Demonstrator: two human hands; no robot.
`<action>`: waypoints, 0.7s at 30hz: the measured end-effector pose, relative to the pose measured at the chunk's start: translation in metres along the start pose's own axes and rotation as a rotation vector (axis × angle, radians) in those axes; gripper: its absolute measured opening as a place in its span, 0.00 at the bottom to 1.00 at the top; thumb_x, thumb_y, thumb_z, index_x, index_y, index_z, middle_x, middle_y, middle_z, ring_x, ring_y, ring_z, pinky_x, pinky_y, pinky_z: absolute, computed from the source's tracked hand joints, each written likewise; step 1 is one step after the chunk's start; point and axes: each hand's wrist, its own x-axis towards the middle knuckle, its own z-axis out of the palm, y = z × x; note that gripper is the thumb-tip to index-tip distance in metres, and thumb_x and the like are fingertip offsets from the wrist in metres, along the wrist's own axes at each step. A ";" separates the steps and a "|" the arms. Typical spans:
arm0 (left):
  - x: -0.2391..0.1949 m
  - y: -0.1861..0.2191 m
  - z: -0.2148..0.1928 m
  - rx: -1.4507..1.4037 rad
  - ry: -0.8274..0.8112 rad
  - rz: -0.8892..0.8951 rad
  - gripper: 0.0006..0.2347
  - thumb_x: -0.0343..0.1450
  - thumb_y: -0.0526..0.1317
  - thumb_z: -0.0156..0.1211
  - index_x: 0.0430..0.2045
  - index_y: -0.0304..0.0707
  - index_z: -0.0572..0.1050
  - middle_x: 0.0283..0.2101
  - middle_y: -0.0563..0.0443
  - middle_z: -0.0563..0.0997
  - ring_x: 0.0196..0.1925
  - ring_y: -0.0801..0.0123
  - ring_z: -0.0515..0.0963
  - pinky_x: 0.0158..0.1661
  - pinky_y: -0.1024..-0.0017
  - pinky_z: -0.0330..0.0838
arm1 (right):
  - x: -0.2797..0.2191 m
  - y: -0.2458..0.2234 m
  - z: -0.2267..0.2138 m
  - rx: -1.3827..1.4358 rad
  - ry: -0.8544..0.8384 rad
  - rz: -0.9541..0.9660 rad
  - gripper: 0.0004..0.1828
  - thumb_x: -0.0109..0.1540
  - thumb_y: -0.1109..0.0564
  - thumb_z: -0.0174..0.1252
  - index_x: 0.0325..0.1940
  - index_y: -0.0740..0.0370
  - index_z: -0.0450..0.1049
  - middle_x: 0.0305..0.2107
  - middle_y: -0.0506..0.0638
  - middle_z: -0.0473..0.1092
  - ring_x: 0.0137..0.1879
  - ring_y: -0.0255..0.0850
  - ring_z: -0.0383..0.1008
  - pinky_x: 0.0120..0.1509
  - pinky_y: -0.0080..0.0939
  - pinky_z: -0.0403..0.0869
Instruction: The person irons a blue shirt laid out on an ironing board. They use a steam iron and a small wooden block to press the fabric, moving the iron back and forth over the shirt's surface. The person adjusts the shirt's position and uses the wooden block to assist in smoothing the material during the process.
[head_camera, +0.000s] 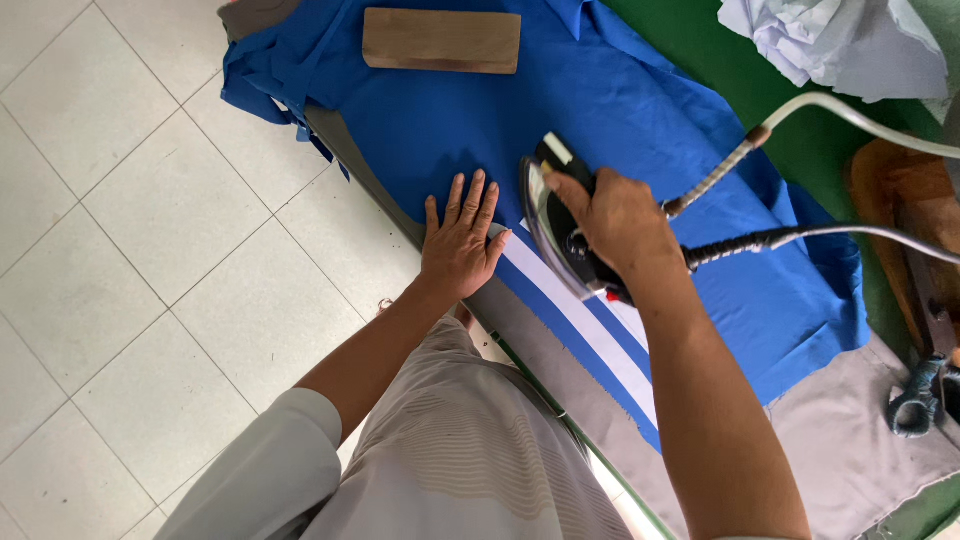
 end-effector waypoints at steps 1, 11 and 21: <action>-0.001 0.001 -0.002 0.016 0.024 -0.002 0.28 0.81 0.59 0.35 0.77 0.52 0.46 0.81 0.47 0.41 0.81 0.48 0.41 0.70 0.32 0.37 | 0.006 0.000 -0.001 0.013 0.027 0.008 0.44 0.68 0.20 0.44 0.48 0.67 0.76 0.40 0.70 0.76 0.53 0.68 0.77 0.56 0.67 0.75; 0.004 -0.001 -0.016 -0.063 -0.188 -0.006 0.29 0.81 0.58 0.32 0.78 0.51 0.41 0.81 0.45 0.34 0.82 0.46 0.33 0.70 0.30 0.31 | 0.059 0.015 0.011 0.149 0.082 0.099 0.47 0.68 0.15 0.40 0.46 0.64 0.73 0.25 0.59 0.74 0.40 0.56 0.81 0.50 0.61 0.78; 0.006 -0.003 -0.020 -0.038 -0.217 0.005 0.29 0.82 0.58 0.30 0.77 0.48 0.43 0.80 0.43 0.35 0.81 0.44 0.36 0.69 0.27 0.35 | 0.029 -0.009 0.034 0.180 0.056 0.176 0.50 0.66 0.15 0.39 0.54 0.65 0.72 0.47 0.70 0.74 0.60 0.66 0.74 0.63 0.67 0.72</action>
